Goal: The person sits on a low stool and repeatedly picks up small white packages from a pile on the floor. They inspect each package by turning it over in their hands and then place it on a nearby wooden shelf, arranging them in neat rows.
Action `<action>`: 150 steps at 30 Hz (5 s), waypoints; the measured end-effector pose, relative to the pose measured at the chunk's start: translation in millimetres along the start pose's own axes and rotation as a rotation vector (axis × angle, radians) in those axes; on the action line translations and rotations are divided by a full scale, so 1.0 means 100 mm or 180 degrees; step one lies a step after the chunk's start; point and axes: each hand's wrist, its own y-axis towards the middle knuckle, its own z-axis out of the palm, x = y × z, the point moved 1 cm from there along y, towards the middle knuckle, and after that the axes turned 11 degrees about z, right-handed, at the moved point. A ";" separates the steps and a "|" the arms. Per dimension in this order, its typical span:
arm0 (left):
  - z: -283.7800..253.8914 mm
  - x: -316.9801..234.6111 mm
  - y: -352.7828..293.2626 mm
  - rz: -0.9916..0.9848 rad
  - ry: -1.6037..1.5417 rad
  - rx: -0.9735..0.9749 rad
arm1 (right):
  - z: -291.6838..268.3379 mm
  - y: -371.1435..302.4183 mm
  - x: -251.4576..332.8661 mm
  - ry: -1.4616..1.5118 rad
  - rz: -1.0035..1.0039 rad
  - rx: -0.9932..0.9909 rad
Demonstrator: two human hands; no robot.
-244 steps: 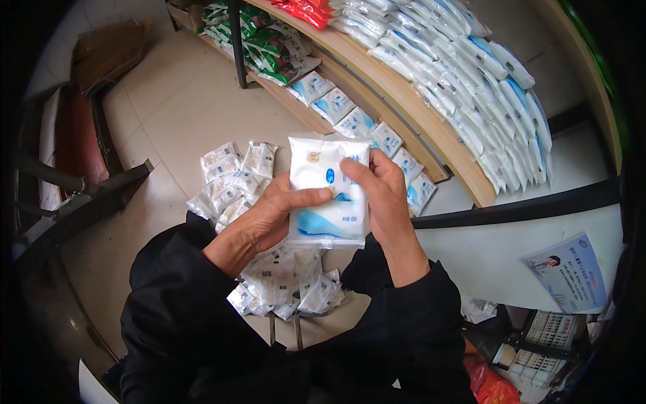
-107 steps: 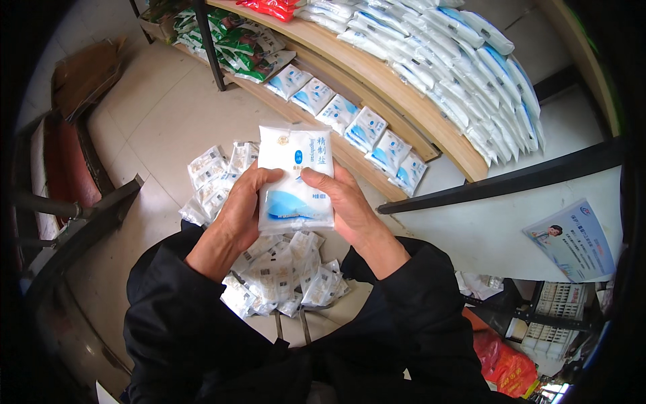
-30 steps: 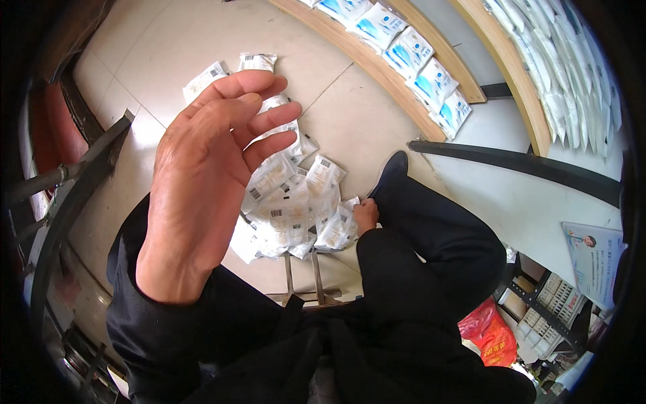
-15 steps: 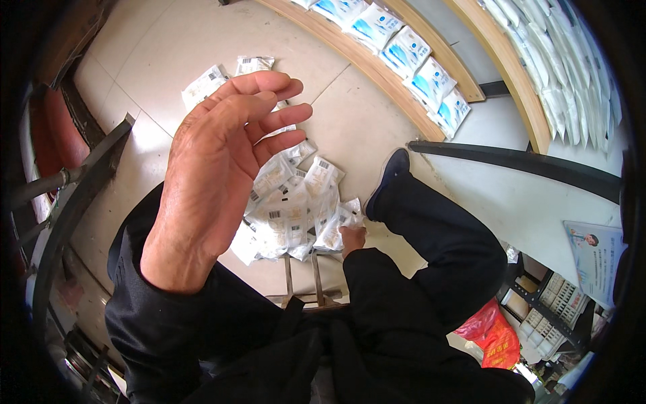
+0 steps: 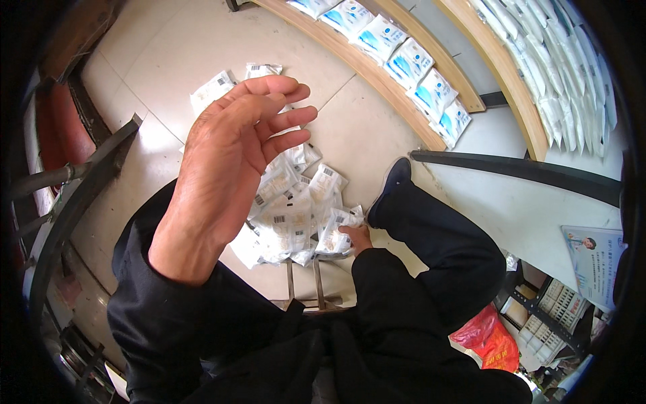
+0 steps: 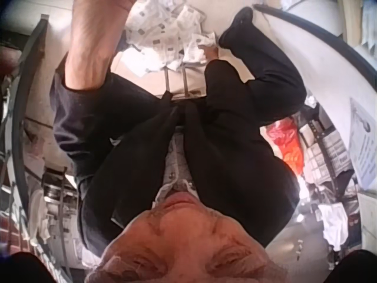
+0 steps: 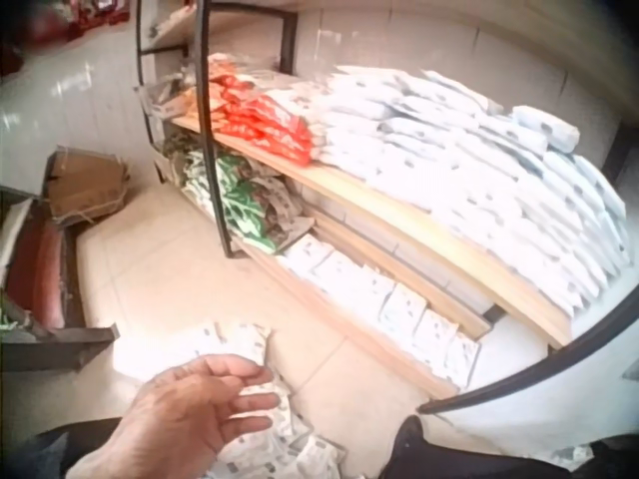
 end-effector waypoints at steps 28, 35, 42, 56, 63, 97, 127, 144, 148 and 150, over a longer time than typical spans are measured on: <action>0.39 0.09 -0.16 -0.0419 -0.1562 0.0667 | -0.04 -4.26 3.26 0.0001 -0.4104 0.1647; 0.24 0.06 -0.04 -0.0682 -0.1575 0.0553 | -0.05 -3.82 3.30 -0.0317 -0.3233 0.1883; 0.30 0.15 0.02 -0.0584 -0.1099 0.0578 | -0.08 -3.79 3.30 -0.0358 -0.3720 0.1330; 0.38 0.27 -0.09 -0.0941 -0.1078 0.0965 | -0.16 -3.77 3.33 0.0460 -0.2549 0.1918; 0.40 0.35 -0.19 -0.1177 -0.1107 0.0841 | -0.10 -3.70 3.29 0.0640 -0.2691 0.2037; 0.38 0.22 -0.17 -0.0772 -0.0694 0.0993 | -0.17 -3.78 3.28 0.0265 -0.2938 0.2282; 0.20 0.05 0.03 -0.0058 -0.0997 0.0264 | -0.08 -3.83 3.14 -0.0445 -0.2539 0.2518; 0.20 0.18 -0.12 -0.0625 -0.1126 0.0132 | 0.09 -3.66 3.06 -0.0007 -0.2089 0.2997; 0.17 0.19 -0.11 -0.0652 -0.0997 0.0102 | 0.10 -3.60 3.06 0.0077 -0.1960 0.2974; 0.14 0.19 -0.13 -0.0599 -0.0953 -0.0016 | 0.18 -3.57 3.04 0.0145 -0.1909 0.2937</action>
